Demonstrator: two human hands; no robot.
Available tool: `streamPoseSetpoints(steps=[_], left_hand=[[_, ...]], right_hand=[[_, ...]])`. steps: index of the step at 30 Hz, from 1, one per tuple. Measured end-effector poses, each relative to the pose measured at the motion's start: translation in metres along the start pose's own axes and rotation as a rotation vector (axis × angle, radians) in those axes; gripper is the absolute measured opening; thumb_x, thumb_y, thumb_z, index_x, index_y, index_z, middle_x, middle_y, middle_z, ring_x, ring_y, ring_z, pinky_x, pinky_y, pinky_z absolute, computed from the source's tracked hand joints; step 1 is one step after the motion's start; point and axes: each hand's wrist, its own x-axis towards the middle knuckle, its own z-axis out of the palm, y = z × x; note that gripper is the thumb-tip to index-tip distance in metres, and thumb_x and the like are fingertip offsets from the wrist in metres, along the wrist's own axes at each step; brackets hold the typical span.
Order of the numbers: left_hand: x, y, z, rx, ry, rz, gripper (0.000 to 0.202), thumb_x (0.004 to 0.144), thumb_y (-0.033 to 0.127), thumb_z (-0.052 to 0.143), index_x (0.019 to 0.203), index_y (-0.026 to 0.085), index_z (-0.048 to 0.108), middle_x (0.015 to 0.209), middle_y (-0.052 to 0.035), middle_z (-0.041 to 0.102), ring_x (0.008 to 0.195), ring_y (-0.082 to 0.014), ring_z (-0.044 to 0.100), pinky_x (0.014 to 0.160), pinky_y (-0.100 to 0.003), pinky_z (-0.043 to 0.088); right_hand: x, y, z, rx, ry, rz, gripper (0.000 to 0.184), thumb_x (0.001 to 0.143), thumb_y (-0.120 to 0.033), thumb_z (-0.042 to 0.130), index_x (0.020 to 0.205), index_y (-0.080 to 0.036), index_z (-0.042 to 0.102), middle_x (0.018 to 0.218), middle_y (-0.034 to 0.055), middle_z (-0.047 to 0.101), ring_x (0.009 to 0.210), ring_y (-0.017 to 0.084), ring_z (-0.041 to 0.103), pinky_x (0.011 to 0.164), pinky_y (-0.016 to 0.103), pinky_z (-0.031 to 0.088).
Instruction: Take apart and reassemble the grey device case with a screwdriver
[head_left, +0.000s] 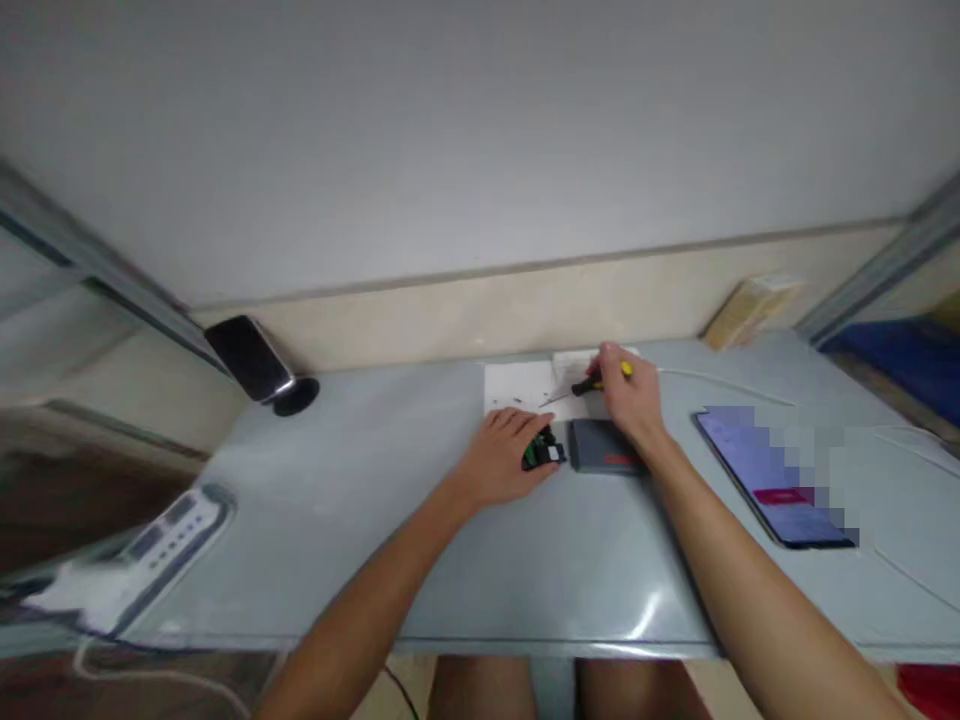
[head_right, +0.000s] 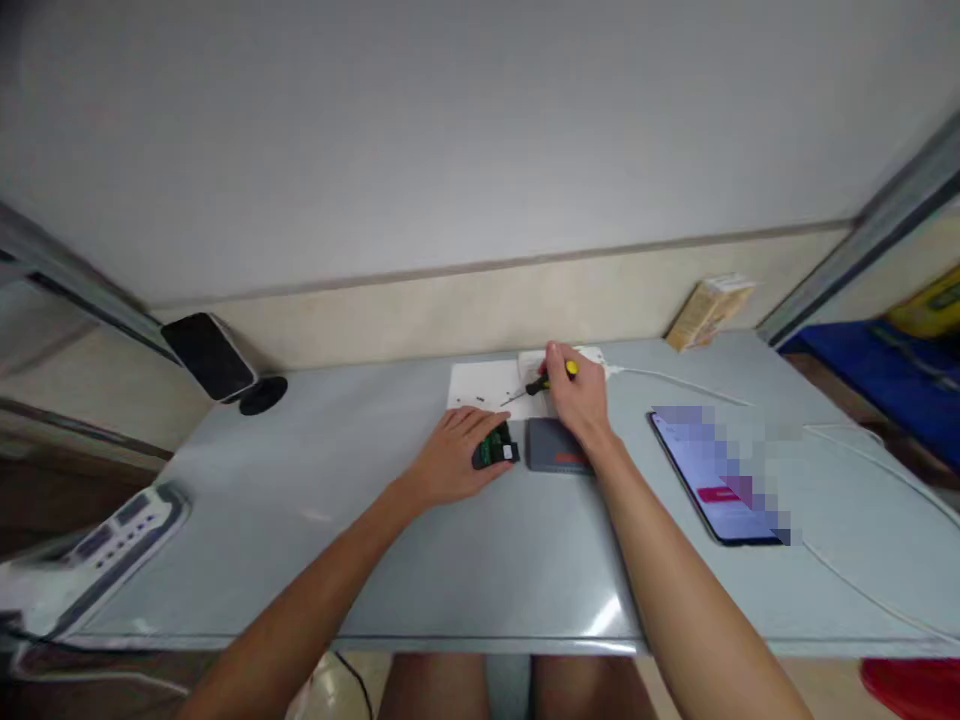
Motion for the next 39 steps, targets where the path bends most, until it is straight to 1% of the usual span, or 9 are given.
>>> streamPoseSetpoints(steps=[4,8,12,16,22,30,35,39], left_hand=[[-0.006,0.001,0.007,-0.033,0.048,-0.017,0.060,0.091,0.049,0.068,0.141,0.021,0.051,0.132,-0.0096,0.066,0.123,-0.0285,0.058,0.109,-0.046,0.043],[-0.008,-0.001,0.012,-0.074,0.079,-0.016,0.055,0.091,0.045,0.069,0.138,0.022,0.052,0.128,-0.0086,0.067,0.119,-0.0271,0.060,0.106,-0.045,0.045],[-0.008,-0.003,0.014,-0.079,0.084,-0.010,0.058,0.090,0.046,0.071,0.138,0.021,0.052,0.129,-0.0087,0.067,0.118,-0.0274,0.059,0.105,-0.045,0.046],[-0.008,-0.004,0.014,-0.059,0.073,-0.006,0.058,0.089,0.050,0.071,0.137,0.022,0.055,0.127,-0.0093,0.067,0.117,-0.0276,0.060,0.104,-0.045,0.047],[-0.009,-0.003,0.014,-0.041,0.099,0.019,0.061,0.087,0.055,0.072,0.135,0.022,0.058,0.127,-0.0092,0.069,0.114,-0.0270,0.061,0.104,-0.044,0.047],[-0.009,-0.003,0.013,-0.022,0.092,0.027,0.065,0.085,0.060,0.071,0.136,0.021,0.058,0.129,-0.0077,0.070,0.117,-0.0268,0.061,0.102,-0.044,0.046],[-0.009,-0.002,0.012,-0.026,0.078,0.024,0.065,0.085,0.062,0.070,0.135,0.022,0.059,0.128,-0.0075,0.070,0.116,-0.0264,0.061,0.102,-0.043,0.046],[-0.009,-0.003,0.012,-0.025,0.071,0.013,0.066,0.084,0.063,0.070,0.136,0.024,0.059,0.130,-0.0068,0.070,0.118,-0.0268,0.061,0.103,-0.043,0.045]], right_hand=[[-0.006,0.003,-0.004,-0.036,0.076,-0.038,0.050,0.097,-0.051,0.040,0.062,-0.021,0.059,0.055,-0.0002,0.054,0.056,0.016,0.051,0.058,0.030,0.035],[-0.009,0.004,-0.005,-0.037,0.118,-0.092,0.044,0.096,-0.043,0.044,0.060,-0.021,0.059,0.054,-0.0007,0.055,0.054,0.015,0.052,0.058,0.030,0.036],[-0.010,0.001,-0.007,-0.033,0.166,-0.115,0.043,0.095,-0.037,0.046,0.057,-0.021,0.055,0.050,-0.0014,0.052,0.051,0.014,0.049,0.054,0.029,0.035],[-0.010,-0.001,-0.007,-0.055,0.205,-0.102,0.041,0.094,-0.035,0.046,0.057,-0.021,0.057,0.050,-0.0015,0.052,0.050,0.014,0.049,0.054,0.028,0.034],[-0.008,0.001,-0.005,-0.097,0.230,-0.054,0.040,0.094,-0.036,0.046,0.060,-0.020,0.059,0.052,-0.0009,0.055,0.051,0.014,0.049,0.054,0.028,0.034],[-0.006,0.003,-0.005,-0.072,0.197,-0.003,0.040,0.093,-0.038,0.045,0.059,-0.020,0.058,0.052,-0.0012,0.054,0.054,0.015,0.050,0.057,0.029,0.036],[-0.003,0.001,-0.006,0.051,0.252,0.037,0.042,0.090,-0.042,0.046,0.056,-0.020,0.057,0.052,-0.0009,0.052,0.055,0.014,0.050,0.057,0.028,0.038],[0.000,0.001,-0.006,0.219,0.314,0.159,0.043,0.087,-0.047,0.050,0.054,-0.020,0.058,0.050,-0.0016,0.049,0.052,0.013,0.047,0.051,0.026,0.037]])
